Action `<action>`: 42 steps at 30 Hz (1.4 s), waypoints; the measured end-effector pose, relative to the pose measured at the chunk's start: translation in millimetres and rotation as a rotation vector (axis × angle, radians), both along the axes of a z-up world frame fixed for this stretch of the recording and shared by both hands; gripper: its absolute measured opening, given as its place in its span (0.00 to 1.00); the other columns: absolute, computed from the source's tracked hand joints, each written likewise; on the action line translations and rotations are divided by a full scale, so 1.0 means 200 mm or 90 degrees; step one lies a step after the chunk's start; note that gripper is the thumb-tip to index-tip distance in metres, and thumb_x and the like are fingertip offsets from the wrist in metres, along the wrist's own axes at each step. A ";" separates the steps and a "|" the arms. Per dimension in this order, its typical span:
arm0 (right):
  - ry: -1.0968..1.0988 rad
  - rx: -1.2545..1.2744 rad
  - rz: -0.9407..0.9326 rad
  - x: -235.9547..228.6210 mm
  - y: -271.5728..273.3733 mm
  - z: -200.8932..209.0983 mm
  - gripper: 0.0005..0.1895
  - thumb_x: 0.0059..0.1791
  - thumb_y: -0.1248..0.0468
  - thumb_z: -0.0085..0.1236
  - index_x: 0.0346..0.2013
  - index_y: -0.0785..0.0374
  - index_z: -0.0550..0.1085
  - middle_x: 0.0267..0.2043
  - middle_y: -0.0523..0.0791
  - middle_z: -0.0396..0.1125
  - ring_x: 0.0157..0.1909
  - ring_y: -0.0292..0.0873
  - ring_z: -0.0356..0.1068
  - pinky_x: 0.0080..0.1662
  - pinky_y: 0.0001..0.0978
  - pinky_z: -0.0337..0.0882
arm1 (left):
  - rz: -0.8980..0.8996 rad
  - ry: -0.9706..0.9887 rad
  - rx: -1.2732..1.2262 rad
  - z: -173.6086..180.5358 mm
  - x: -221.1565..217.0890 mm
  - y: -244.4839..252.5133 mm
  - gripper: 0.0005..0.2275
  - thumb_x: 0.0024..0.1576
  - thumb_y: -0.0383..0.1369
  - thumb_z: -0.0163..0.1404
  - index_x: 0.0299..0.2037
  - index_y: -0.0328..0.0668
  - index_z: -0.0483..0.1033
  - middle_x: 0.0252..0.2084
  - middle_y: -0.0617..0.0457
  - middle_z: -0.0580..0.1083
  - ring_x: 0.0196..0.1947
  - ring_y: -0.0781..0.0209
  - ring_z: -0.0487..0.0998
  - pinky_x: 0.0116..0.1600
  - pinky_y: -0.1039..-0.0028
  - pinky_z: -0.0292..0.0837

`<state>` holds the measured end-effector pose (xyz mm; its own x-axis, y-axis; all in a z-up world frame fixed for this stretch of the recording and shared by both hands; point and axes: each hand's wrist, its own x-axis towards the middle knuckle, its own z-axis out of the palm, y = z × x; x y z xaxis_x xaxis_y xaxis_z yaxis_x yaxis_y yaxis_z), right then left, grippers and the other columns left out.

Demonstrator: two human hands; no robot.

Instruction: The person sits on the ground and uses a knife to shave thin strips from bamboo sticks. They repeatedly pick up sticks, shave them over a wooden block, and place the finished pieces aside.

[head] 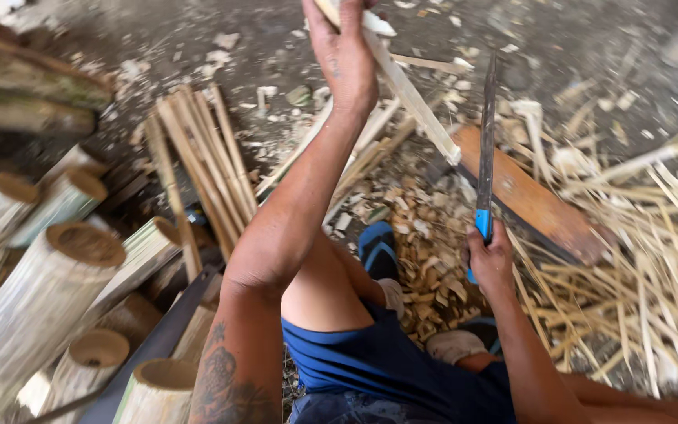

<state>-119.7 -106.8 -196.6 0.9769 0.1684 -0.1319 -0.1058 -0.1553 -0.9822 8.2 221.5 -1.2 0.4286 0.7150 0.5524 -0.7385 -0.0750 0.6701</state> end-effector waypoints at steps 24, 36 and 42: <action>-0.057 -0.284 -0.074 -0.16 -0.41 0.68 0.23 0.58 0.60 0.43 0.66 0.62 0.56 0.32 0.48 0.73 0.28 0.46 0.77 0.32 0.43 0.79 | -0.359 -0.119 0.269 0.35 0.00 -0.99 0.21 0.71 0.51 0.37 0.56 0.39 0.65 0.30 0.54 0.73 0.22 0.67 0.74 0.24 0.75 0.74; -0.071 -0.335 0.065 0.00 -0.25 0.93 0.12 0.58 0.70 0.39 0.56 0.69 0.58 0.22 0.47 0.64 0.14 0.42 0.63 0.12 0.31 0.66 | -0.304 -0.059 0.288 0.28 -0.22 -1.13 0.24 0.70 0.58 0.35 0.49 0.42 0.67 0.26 0.58 0.65 0.18 0.72 0.64 0.21 0.80 0.57; -0.461 -0.211 -0.114 -0.06 -0.30 0.95 0.16 0.57 0.70 0.45 0.58 0.74 0.57 0.26 0.47 0.64 0.22 0.39 0.68 0.23 0.34 0.68 | -0.279 -0.042 0.262 0.31 -0.21 -1.19 0.26 0.69 0.58 0.37 0.49 0.39 0.67 0.27 0.56 0.67 0.20 0.71 0.66 0.24 0.80 0.59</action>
<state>-131.0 -167.2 -6.2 0.8472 0.0653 0.5273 0.4873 -0.4907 -0.7223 -32.9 -16.3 60.0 0.5903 0.2014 0.7817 -0.7983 0.0020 0.6023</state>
